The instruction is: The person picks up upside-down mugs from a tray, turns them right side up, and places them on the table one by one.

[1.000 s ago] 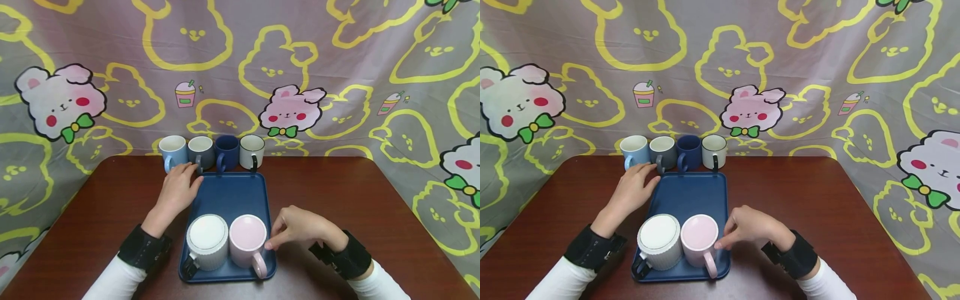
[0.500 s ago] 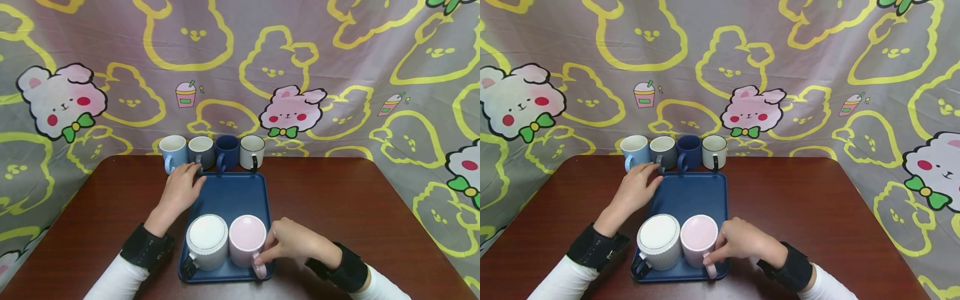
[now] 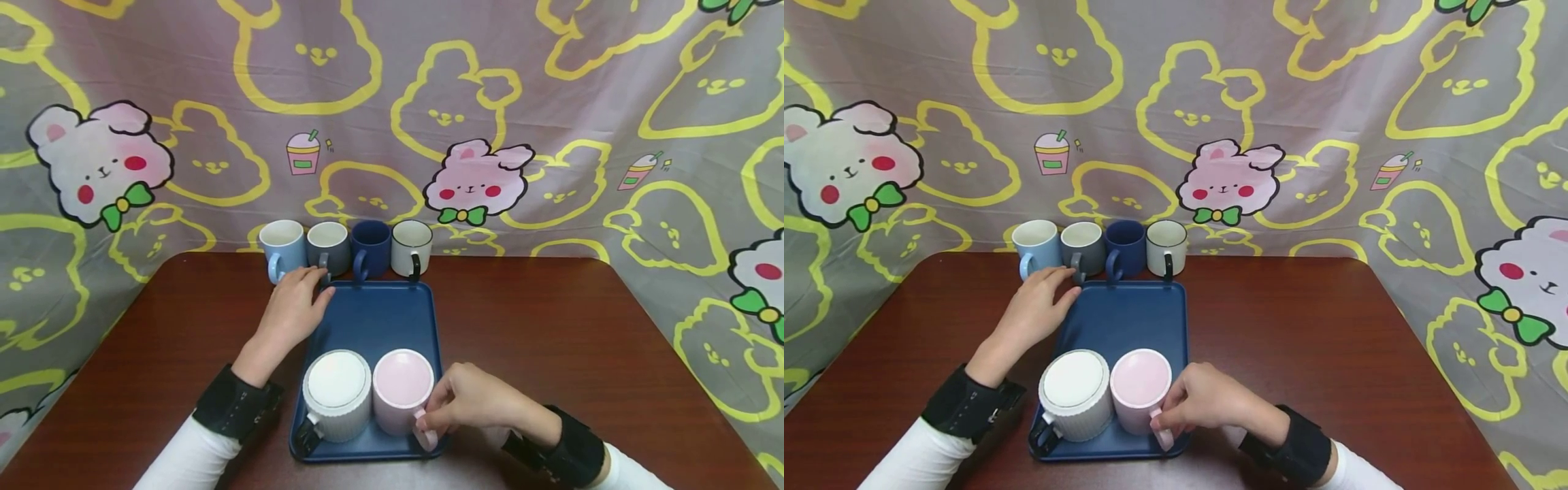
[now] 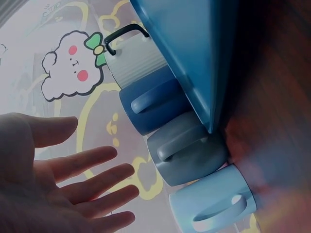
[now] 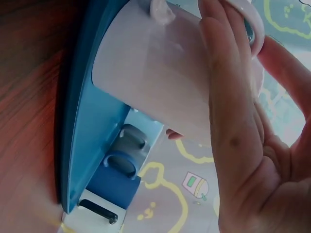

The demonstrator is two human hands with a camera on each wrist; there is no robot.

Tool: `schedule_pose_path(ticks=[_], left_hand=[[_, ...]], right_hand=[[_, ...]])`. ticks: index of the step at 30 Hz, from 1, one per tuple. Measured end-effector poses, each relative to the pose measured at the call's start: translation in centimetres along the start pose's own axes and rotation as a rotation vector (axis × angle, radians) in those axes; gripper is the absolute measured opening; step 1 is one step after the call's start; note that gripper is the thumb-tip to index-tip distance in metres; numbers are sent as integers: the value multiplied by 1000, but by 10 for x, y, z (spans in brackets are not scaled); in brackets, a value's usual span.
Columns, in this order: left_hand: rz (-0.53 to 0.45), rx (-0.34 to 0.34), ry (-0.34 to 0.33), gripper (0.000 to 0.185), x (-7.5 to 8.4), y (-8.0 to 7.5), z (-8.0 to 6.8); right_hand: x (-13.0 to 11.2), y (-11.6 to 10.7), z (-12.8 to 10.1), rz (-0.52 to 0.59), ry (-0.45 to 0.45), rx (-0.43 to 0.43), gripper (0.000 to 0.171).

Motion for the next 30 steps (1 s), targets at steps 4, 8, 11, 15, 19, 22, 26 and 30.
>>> schedule_pose_path(ticks=[4,8,11,15,19,22,26,30], left_hand=[[-5,-1,-4,43,0,-1,0],[-12,3,-5,42,0,-1,0],[-15,1,-7,42,-1,-1,0],[-19,2,-8,41,-1,0,0],[-22,2,-9,41,-2,0,1],[-23,3,-8,41,-1,-1,0],[-25,6,-7,41,-1,-2,0],[-27,4,-10,42,0,-4,0]], right_hand=[[-1,1,-1,4,11,31,18],[0,4,-1,31,25,54,20],[2,5,-1,41,36,63,21],[3,5,-1,49,45,67,20],[3,4,-2,60,53,66,19],[2,3,-3,45,53,65,18],[0,3,-3,5,39,65,19],[-2,2,-4,-15,15,80,18]])
Point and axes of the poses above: each hand's wrist, its own z-axis towards the middle knuckle, its own y-axis out of the palm, x = y × z, the point moved 1 cm from there along z, towards the middle knuckle, and after that the axes turned 11 degrees about -y, right-handed, at the moved point
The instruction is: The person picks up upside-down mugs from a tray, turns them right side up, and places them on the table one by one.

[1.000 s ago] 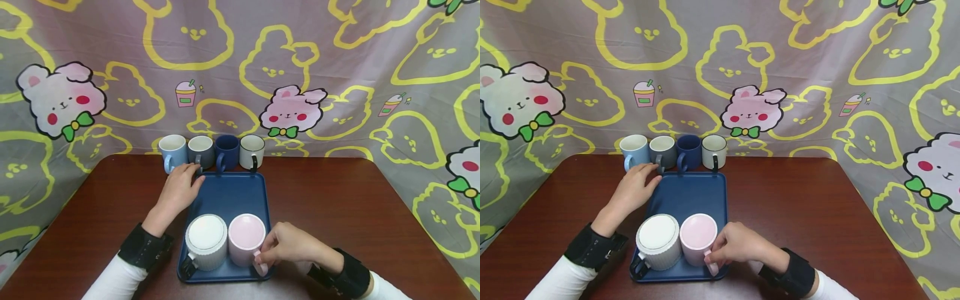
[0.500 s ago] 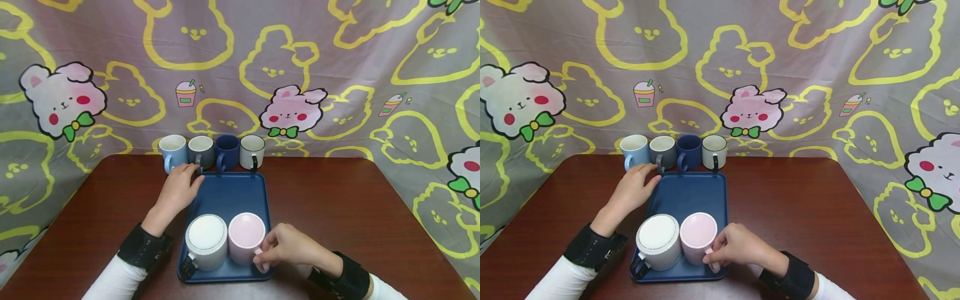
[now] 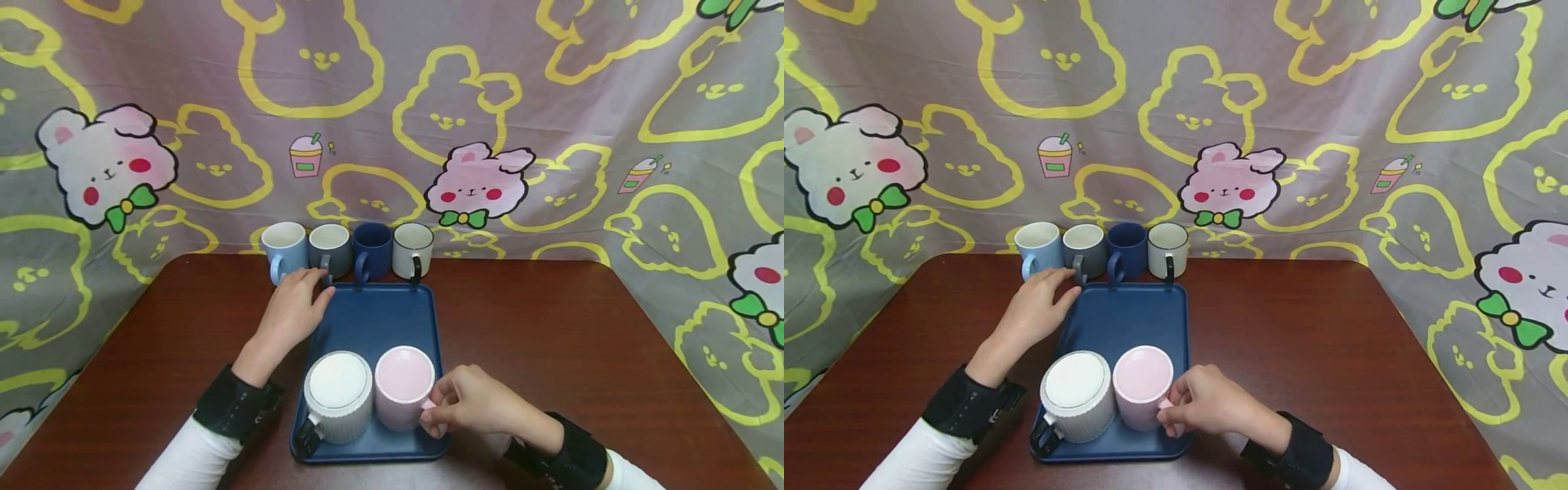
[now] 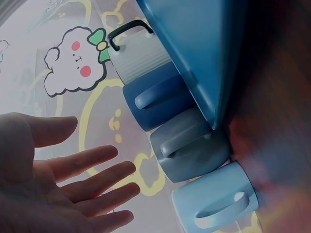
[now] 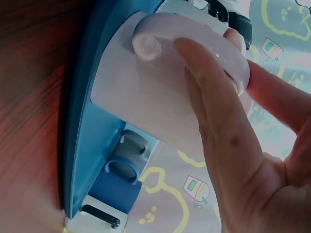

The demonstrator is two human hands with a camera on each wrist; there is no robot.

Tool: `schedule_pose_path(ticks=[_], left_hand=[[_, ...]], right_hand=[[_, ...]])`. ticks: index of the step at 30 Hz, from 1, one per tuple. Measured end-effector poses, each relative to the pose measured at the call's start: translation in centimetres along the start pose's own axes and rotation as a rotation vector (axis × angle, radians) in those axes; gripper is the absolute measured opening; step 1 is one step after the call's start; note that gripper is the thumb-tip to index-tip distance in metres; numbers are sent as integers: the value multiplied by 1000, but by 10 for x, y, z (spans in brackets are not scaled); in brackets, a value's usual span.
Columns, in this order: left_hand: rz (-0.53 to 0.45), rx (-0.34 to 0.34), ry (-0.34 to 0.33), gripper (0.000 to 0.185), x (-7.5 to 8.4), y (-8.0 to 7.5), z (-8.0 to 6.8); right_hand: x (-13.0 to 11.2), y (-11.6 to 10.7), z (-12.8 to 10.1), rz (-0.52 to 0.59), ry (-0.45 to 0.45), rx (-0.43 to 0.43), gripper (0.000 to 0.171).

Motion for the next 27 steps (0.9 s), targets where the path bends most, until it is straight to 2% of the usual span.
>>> schedule_pose_path(ticks=[3,8,17,21,27], left_hand=[[-2,-1,0,42,1,0,0],[-13,-2,-3,43,2,-2,0],[-33,-6,-10,46,3,-3,1],[-45,-15,-20,47,8,-6,2],[-49,-26,-40,49,21,-11,4]], right_hand=[[1,-2,0,6,-15,20,16],[4,-11,2,75,2,42,18],[12,-26,6,241,34,7,29],[14,-33,7,331,41,-12,33],[16,-48,13,402,15,-2,36]])
Point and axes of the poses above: each hand's wrist, its own z-axis towards the middle knuckle, its own y-axis out of the palm, x = y × z, the point moved 1 cm from there along z, towards the middle knuckle, and after that the axes turned 11 degrees about -y, right-handed, at the moved point
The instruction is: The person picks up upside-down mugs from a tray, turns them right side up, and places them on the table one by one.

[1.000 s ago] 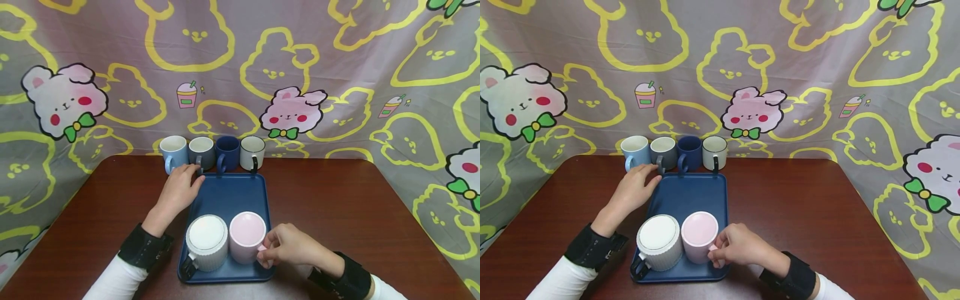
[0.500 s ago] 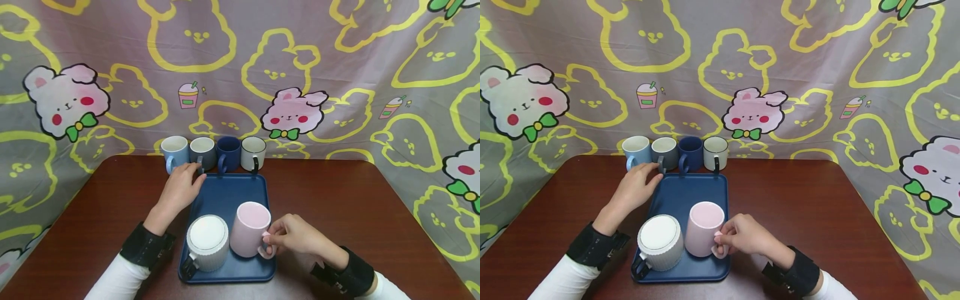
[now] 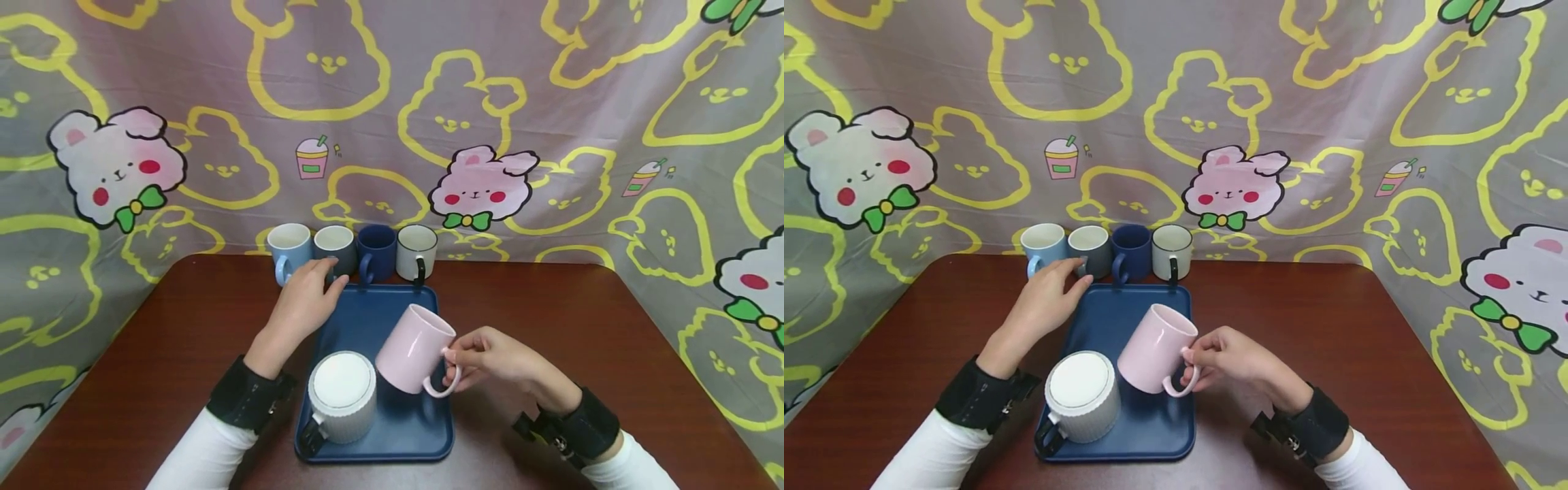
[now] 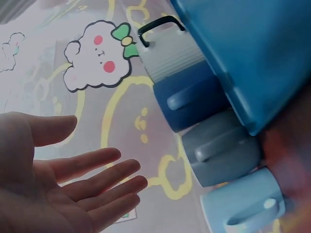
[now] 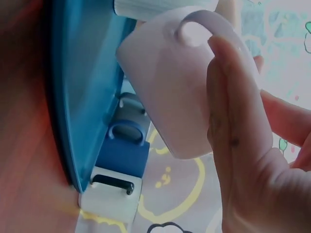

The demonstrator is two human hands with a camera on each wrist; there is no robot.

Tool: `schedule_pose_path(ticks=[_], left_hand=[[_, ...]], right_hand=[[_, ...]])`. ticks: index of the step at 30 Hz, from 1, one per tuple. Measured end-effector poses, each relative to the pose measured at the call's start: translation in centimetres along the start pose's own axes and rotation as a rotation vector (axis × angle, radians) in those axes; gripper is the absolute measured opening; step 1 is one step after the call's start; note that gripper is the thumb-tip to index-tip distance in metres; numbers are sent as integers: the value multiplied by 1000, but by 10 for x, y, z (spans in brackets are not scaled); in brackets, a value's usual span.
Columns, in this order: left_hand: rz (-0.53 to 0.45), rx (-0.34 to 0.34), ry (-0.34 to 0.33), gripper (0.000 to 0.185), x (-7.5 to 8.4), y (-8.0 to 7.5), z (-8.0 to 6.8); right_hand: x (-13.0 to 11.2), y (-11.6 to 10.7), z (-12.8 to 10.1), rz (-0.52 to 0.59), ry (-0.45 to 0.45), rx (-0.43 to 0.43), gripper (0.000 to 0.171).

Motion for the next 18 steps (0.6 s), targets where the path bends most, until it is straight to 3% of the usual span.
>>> schedule_pose_path(ticks=[8,18], left_hand=[[-15,-18,-35,50,16,-5,2],[-33,-23,-37,48,27,-14,5]], right_hand=[[-2,-13,6,92,-42,35,29],[-3,-23,9,148,-47,97,35]])
Point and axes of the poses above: each hand's wrist, its own z-axis towards the middle knuckle, its own y-axis out of the palm, x = y × z, the point moved 1 cm from there along z, towards the middle knuckle, and after that the axes turned 11 degrees about -y, right-handed, at the moved point
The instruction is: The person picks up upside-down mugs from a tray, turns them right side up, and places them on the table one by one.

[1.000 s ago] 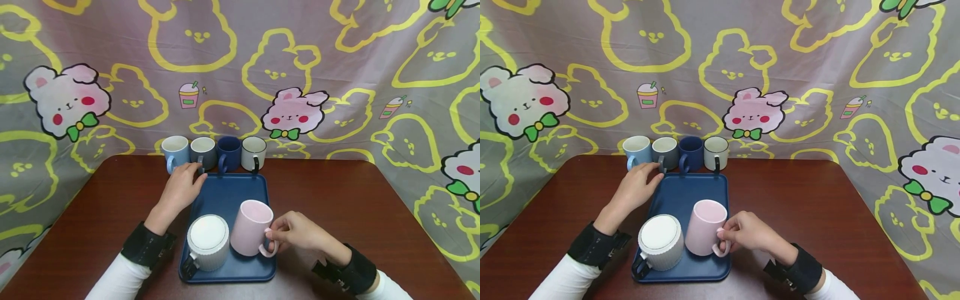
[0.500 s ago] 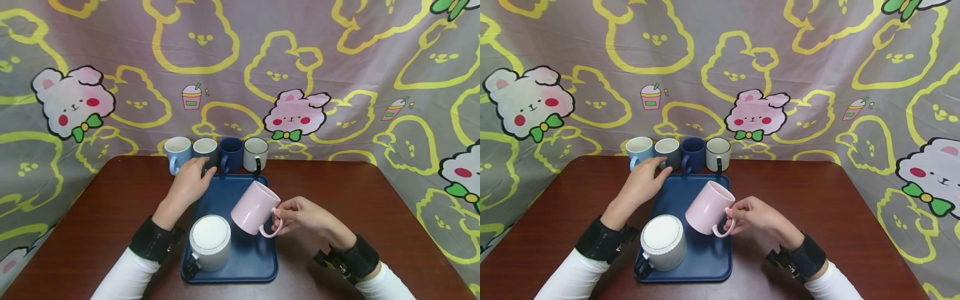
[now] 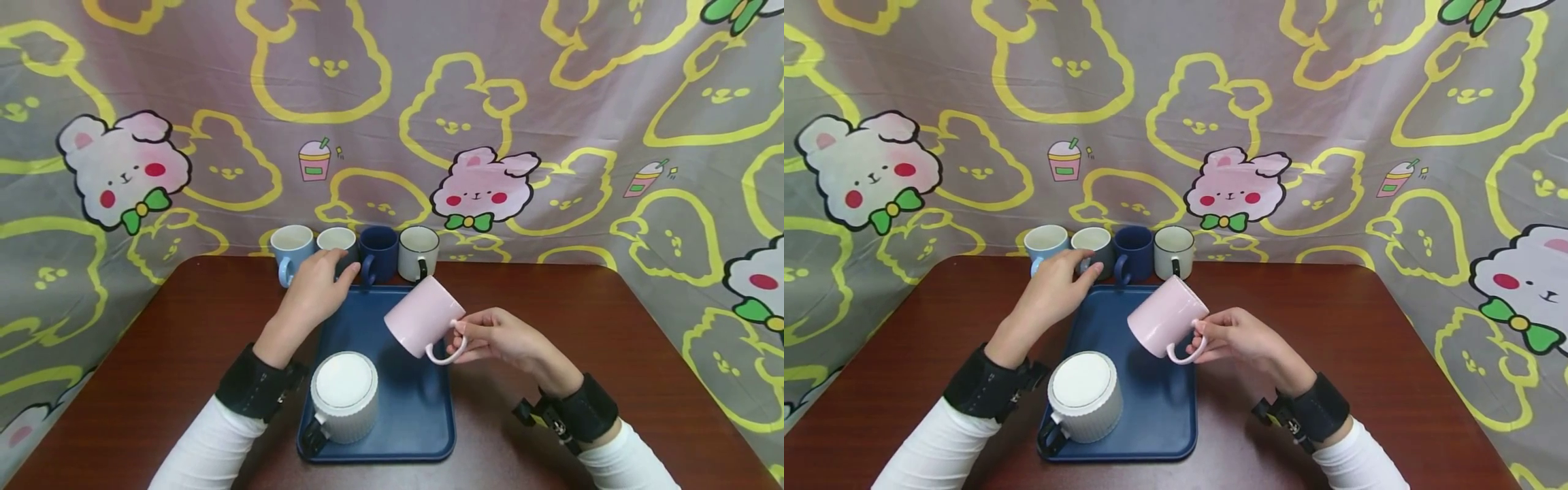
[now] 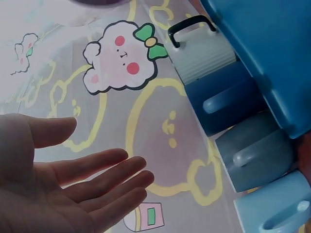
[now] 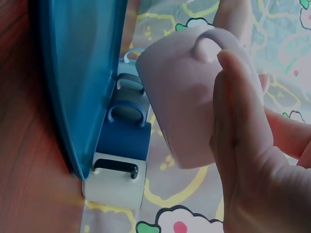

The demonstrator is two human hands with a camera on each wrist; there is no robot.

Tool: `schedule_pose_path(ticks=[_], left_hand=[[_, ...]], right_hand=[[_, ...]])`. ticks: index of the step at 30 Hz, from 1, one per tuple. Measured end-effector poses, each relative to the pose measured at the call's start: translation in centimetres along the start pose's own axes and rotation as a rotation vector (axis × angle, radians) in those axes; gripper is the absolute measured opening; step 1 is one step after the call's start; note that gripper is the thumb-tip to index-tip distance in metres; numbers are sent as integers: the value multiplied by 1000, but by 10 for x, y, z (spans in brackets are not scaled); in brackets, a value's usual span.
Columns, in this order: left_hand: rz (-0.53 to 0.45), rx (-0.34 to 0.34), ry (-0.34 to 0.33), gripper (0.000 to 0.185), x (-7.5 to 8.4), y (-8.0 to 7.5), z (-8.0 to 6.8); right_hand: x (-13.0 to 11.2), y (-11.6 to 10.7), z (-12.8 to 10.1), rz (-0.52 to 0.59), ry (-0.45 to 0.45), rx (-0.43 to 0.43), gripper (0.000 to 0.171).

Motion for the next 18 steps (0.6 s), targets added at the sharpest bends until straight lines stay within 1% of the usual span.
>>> schedule_pose_path(ticks=[3,9,12,18], left_hand=[[5,-4,2,47,4,-3,1],[-6,-3,33,43,13,-14,3],[-15,-7,43,42,18,-20,4],[-15,-37,26,42,29,-25,7]], right_hand=[[1,-3,3,25,-1,24,33],[-2,-9,8,92,-35,42,22],[-4,-11,10,109,-45,67,19],[-9,-13,13,144,-62,117,17]])
Point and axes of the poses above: each hand's wrist, its own z-axis towards the middle knuckle, its own y-axis out of the palm, x = y × z, the point moved 1 cm from there along z, towards the middle knuckle, and after that the axes turned 11 degrees about -y, right-handed, at the moved point
